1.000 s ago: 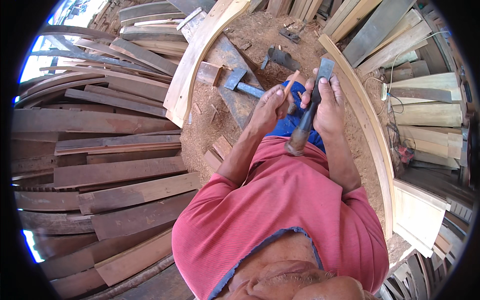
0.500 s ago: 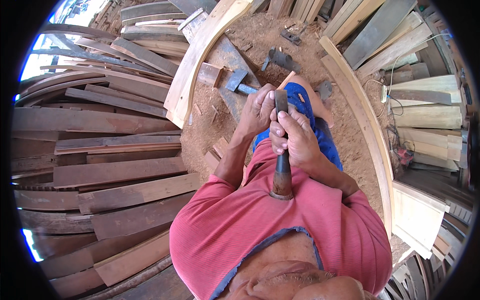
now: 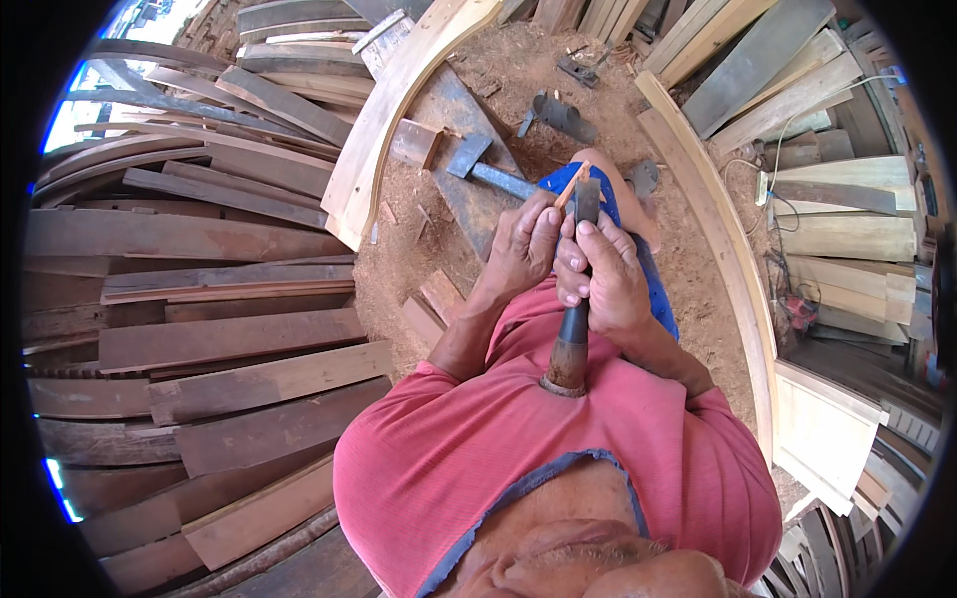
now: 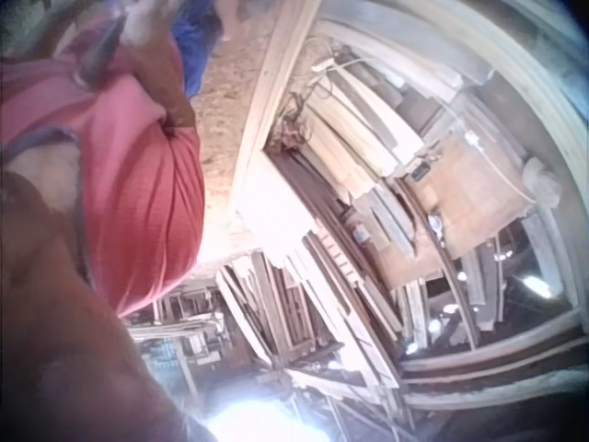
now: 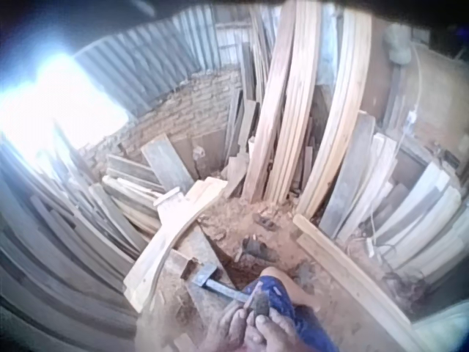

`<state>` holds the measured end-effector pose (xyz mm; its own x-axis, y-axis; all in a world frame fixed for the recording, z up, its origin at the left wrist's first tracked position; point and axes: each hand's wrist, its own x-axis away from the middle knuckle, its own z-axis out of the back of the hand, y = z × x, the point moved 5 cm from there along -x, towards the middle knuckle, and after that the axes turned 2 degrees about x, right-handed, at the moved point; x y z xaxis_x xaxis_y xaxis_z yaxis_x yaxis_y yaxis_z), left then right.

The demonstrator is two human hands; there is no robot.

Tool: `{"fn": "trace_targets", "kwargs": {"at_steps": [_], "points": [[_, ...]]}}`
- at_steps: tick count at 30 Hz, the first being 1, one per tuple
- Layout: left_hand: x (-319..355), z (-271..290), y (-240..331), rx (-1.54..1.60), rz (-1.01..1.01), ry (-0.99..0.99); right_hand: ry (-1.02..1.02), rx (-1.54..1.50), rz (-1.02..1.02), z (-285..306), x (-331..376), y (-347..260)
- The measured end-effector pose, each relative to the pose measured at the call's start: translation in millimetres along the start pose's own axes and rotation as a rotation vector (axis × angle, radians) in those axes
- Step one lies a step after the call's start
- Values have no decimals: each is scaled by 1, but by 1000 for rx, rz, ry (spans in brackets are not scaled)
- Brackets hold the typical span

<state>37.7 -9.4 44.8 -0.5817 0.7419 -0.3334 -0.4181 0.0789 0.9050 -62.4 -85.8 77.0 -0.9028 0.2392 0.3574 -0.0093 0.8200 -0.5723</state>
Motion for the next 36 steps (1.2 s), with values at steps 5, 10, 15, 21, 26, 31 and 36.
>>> {"fn": "trace_targets", "kwargs": {"at_steps": [5, 10, 15, 21, 26, 31, 36], "points": [[46, -14, -19, 177, 173, -203, 12, 16, 379, 2, 30, -68], [46, -8, -41, 718, 575, -57, 168, 247, 223, 32, -3, -55], [13, -37, -27, 890, 639, -189, 135, 543, 304, 53, -29, -48], [0, -46, -25, 915, 574, -196, 279, 276, 366, 57, -26, -56], [-19, -34, -42, 806, 585, -35, 54, -112, 191, 31, -26, -27], [-38, -10, -23, 272, 286, -6, -53, -117, -25, 3, -19, 10], [-9, -5, -19, 173, 288, -165, 0, -29, 83, -6, 1, -11]]}}
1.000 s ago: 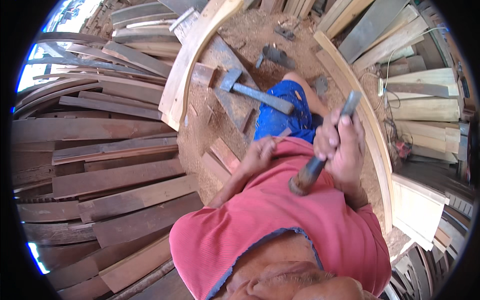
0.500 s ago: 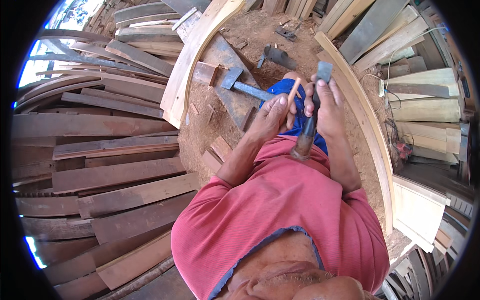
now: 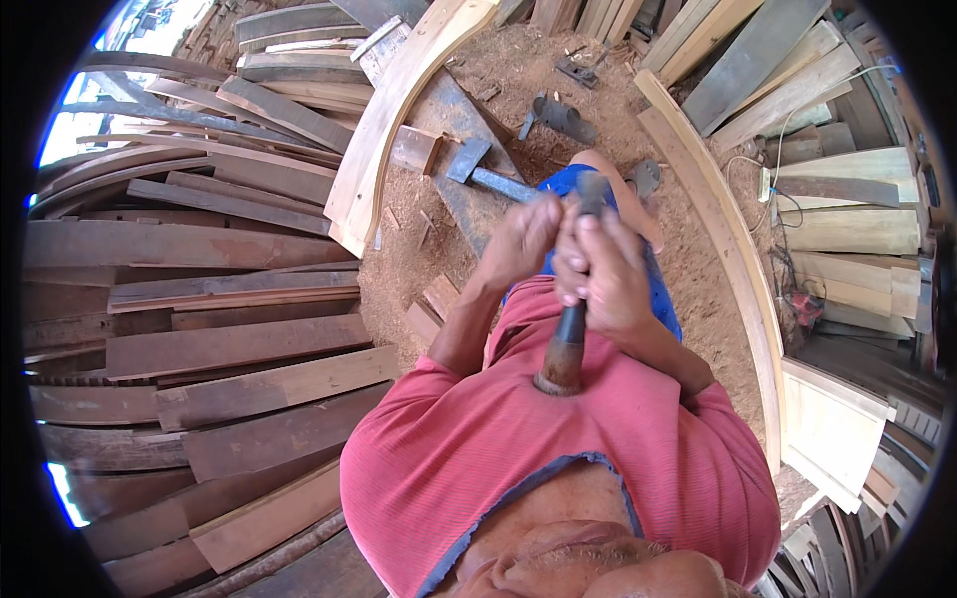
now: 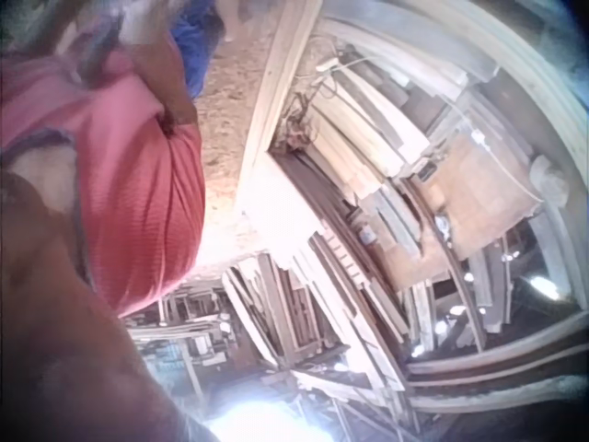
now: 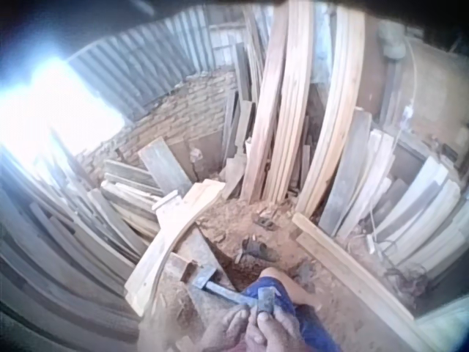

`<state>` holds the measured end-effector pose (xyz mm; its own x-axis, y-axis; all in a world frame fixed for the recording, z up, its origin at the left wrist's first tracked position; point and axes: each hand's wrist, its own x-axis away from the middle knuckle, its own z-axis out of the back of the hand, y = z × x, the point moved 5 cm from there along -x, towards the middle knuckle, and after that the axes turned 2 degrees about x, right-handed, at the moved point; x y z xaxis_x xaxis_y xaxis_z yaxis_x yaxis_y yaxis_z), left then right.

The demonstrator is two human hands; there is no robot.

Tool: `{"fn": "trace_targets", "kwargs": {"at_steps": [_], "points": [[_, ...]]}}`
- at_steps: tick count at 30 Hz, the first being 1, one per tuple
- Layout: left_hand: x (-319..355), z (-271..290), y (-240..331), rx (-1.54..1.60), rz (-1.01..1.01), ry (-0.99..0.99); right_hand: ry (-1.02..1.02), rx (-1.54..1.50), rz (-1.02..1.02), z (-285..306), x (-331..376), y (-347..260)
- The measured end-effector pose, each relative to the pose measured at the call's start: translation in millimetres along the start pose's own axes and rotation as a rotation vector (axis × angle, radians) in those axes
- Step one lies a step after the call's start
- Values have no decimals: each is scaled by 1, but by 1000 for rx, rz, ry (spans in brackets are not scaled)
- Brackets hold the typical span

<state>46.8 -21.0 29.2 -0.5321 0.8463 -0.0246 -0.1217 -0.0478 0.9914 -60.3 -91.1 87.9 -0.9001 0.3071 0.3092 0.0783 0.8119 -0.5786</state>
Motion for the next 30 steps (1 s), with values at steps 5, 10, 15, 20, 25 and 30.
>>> {"fn": "trace_targets", "kwargs": {"at_steps": [5, 10, 15, 20, 25, 30], "points": [[47, -7, -30, 255, 279, -52, 69, 42, 164, 10, 15, -37], [24, -5, -29, 729, 330, -3, 86, 319, 113, 32, -28, -28], [5, -34, -10, 951, 372, -244, 31, 676, 303, 40, -39, -42], [13, -35, -14, 790, 375, -249, 180, 737, 295, 55, -39, -57], [16, -30, -16, 544, 272, -178, 181, 803, 309, 59, -45, -57], [11, -38, -13, 991, 360, -277, 161, 756, 326, 56, -45, -59]]}}
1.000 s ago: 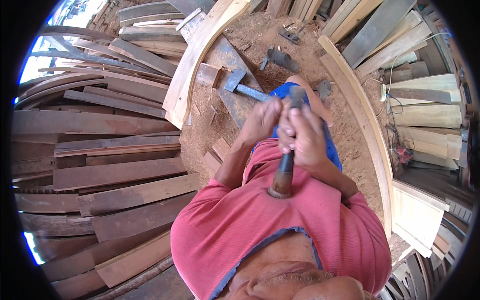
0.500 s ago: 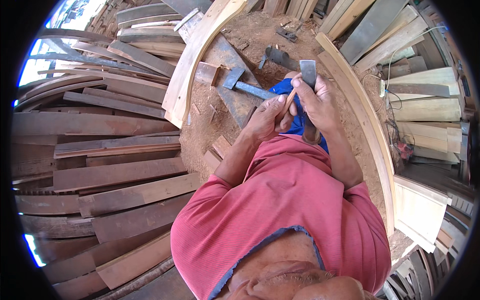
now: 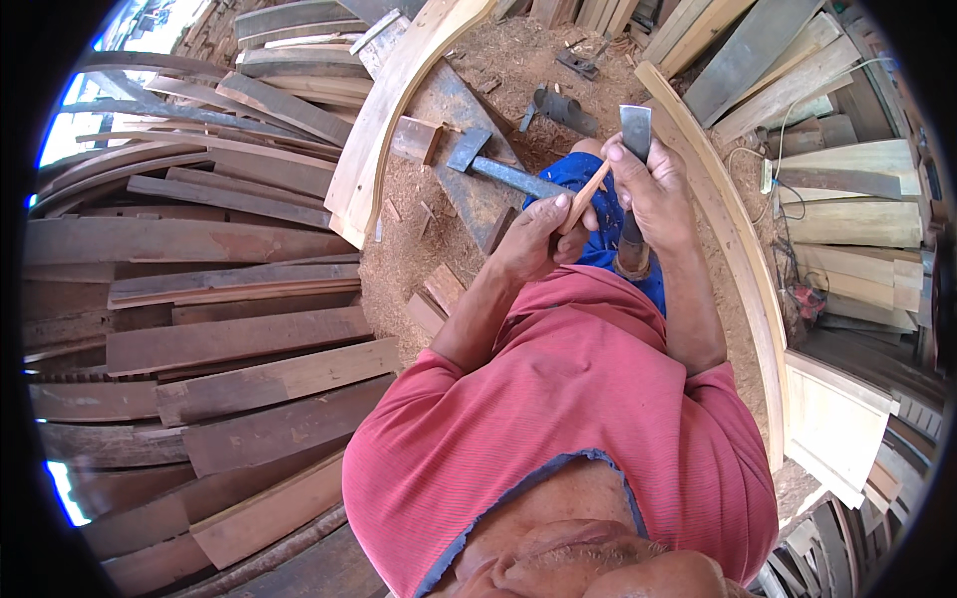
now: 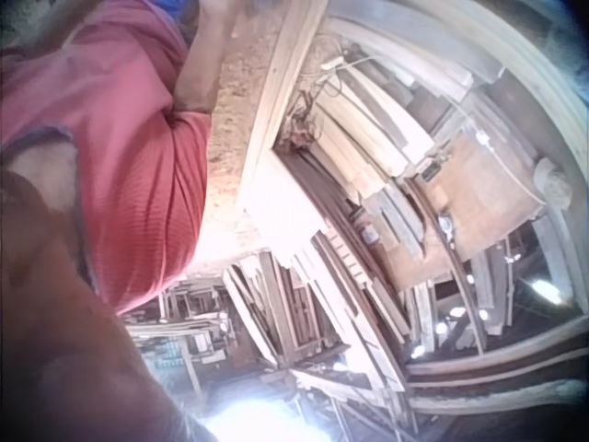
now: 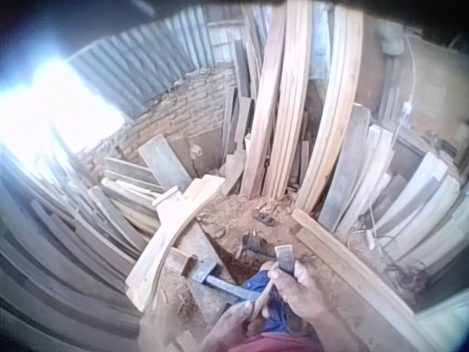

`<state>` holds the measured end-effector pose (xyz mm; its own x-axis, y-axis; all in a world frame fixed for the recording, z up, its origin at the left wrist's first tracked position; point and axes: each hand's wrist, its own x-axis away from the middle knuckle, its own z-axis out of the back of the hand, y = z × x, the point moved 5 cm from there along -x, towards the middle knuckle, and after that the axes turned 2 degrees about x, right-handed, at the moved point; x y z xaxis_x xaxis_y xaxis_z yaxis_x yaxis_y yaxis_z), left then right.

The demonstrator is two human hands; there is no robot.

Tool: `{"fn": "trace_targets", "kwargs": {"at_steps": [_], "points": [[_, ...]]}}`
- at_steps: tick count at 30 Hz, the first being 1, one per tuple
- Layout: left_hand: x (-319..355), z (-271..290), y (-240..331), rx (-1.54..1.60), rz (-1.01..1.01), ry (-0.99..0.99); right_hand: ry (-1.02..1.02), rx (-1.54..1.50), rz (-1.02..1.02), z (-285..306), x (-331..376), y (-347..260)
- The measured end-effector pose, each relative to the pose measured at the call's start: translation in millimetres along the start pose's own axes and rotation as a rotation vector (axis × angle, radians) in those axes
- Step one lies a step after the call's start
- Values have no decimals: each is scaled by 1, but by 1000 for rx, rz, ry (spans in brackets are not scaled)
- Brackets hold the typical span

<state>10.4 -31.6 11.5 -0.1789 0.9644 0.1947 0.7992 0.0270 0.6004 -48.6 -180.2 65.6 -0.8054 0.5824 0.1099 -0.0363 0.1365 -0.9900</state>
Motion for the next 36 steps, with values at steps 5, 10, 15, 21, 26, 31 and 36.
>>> {"fn": "trace_targets", "kwargs": {"at_steps": [5, 10, 15, 21, 26, 31, 36], "points": [[-5, -5, -8, 170, 73, -96, -72, -44, -8, 2, 1, 1], [-17, 4, -3, -160, -214, 88, 88, -361, -104, -2, 1, 10], [-29, 20, 30, -377, -353, 386, 30, -747, -247, -41, 19, 12], [-26, 16, 58, -613, -320, 522, -243, -795, -382, -89, 53, 15], [2, 16, 63, -1083, -483, 369, -256, -745, -410, -82, 63, -2], [30, 30, 24, -1007, -363, 348, -122, -704, -163, -42, 67, -36], [2, 37, 34, -507, -406, 530, -115, -795, -382, -60, 42, 1]]}}
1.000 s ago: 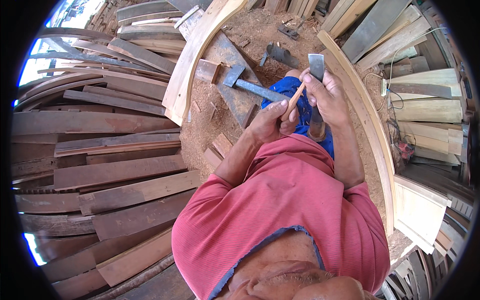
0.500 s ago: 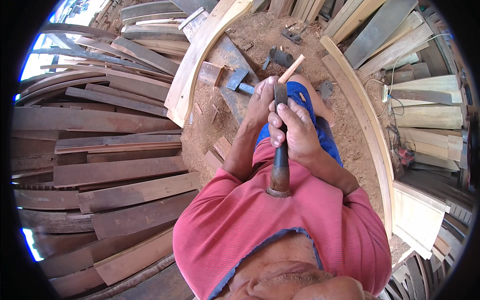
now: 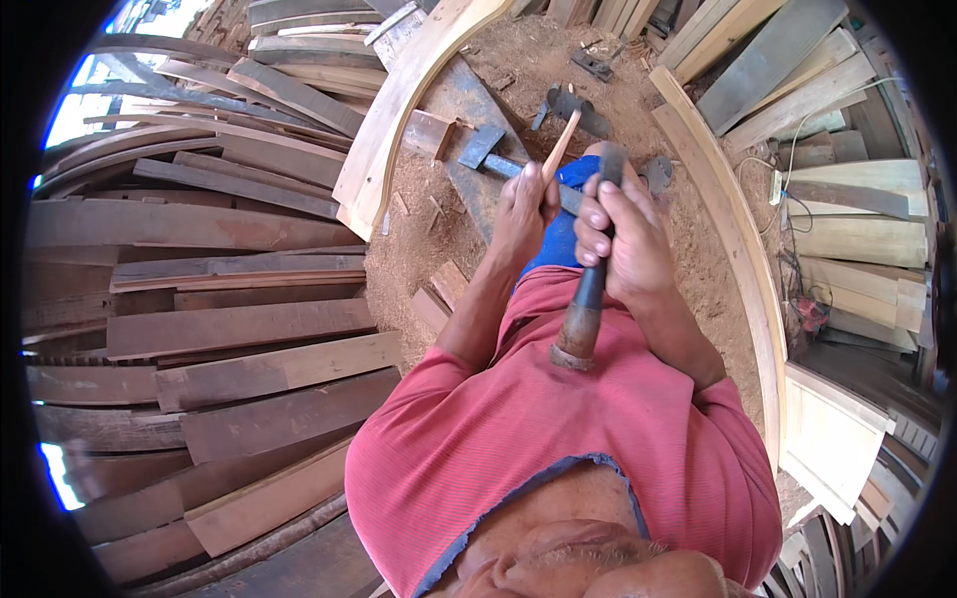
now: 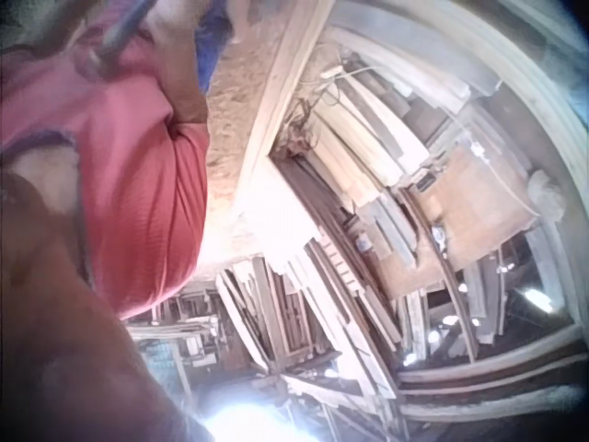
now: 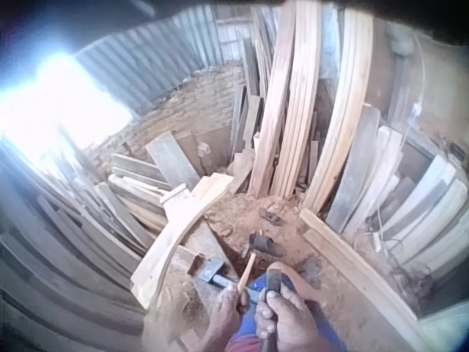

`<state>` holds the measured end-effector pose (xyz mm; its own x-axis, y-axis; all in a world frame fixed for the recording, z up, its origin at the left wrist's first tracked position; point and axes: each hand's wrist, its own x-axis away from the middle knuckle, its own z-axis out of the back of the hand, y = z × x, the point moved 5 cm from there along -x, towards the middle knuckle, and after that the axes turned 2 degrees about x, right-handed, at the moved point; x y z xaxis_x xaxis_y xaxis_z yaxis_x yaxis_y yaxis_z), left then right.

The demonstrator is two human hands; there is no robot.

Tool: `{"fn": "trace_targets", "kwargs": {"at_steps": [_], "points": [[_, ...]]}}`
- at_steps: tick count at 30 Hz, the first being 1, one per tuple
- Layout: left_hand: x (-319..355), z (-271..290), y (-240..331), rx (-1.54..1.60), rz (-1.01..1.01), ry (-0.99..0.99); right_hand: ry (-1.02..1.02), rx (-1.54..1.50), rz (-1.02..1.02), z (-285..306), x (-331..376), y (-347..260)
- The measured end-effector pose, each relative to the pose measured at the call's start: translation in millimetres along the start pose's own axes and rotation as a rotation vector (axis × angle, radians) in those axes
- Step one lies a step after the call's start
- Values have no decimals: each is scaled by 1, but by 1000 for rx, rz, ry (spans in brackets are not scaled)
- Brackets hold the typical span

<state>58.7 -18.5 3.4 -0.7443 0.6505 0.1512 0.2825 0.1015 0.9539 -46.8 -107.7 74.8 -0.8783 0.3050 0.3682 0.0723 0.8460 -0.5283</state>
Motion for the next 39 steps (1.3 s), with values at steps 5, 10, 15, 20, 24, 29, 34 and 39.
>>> {"fn": "trace_targets", "kwargs": {"at_steps": [5, 10, 15, 20, 24, 29, 34, 39], "points": [[-32, -26, 25, 140, -10, -111, -149, -16, -96, -11, -10, 31], [-5, -16, 18, -113, -68, -212, -52, 121, -68, -21, 17, 16], [45, 7, -25, 198, 158, -284, -65, 210, 163, -11, 40, -22], [11, -3, -19, 476, 182, -127, 11, -56, -17, 2, -1, -2], [-21, -20, 10, 195, 197, -47, -144, 22, -155, -9, -4, 23], [-21, -25, 19, 45, 242, -234, -101, 88, -108, -4, 9, 32], [-4, -15, 4, -47, 93, -252, -100, 149, -37, -13, 19, 15], [60, -6, -40, 74, 536, -264, -151, 253, 352, -17, 60, -42]]}}
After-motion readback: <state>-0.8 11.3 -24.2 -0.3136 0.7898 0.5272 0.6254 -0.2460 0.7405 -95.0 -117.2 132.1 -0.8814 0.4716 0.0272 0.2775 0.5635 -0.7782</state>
